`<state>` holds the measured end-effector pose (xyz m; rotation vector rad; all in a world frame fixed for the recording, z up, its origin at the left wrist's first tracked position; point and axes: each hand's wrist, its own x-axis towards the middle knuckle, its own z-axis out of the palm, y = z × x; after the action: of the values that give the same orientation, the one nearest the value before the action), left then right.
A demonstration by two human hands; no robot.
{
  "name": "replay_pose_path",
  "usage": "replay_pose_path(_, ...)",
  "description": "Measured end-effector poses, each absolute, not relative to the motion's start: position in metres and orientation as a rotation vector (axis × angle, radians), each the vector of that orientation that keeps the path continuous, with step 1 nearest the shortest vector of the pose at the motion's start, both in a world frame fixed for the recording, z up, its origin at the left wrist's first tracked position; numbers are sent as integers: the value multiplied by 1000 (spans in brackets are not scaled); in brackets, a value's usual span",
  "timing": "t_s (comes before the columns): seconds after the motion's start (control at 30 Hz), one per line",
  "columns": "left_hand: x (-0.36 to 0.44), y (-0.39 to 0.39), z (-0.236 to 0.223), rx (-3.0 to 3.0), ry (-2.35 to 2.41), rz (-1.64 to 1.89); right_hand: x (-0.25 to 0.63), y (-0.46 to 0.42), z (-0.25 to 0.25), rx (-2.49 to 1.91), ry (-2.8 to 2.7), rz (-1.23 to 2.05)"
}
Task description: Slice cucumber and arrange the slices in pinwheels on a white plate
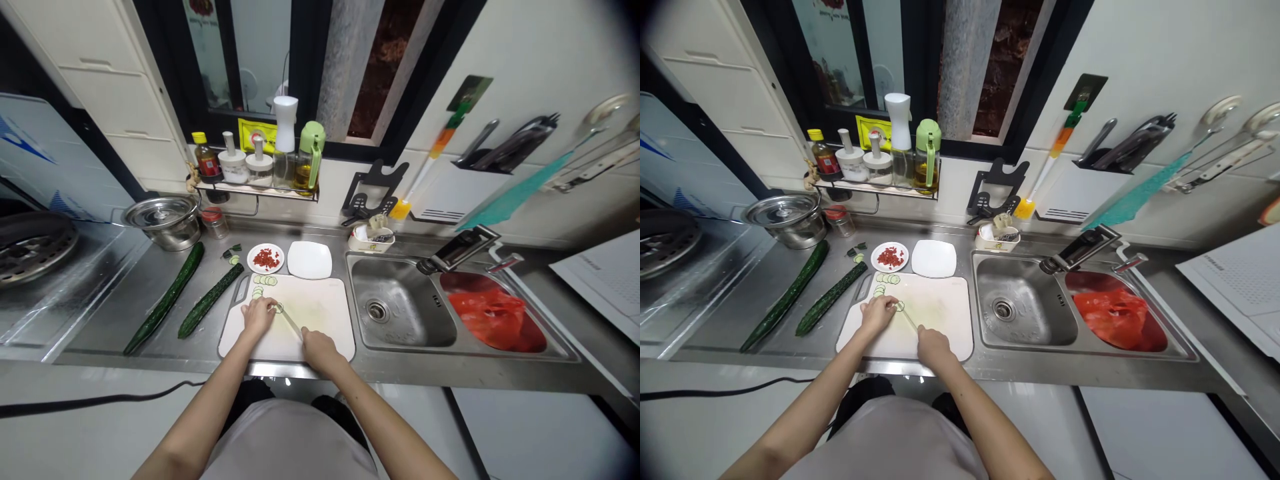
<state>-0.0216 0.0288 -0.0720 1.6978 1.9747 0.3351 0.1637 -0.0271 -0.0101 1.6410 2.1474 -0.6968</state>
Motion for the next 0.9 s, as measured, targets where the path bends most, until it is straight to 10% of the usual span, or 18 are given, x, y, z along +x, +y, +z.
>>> replay_pose_path(0.9, -23, 33, -72, 1675, 1965, 297, 167, -27, 0, 1608, 2134, -684)
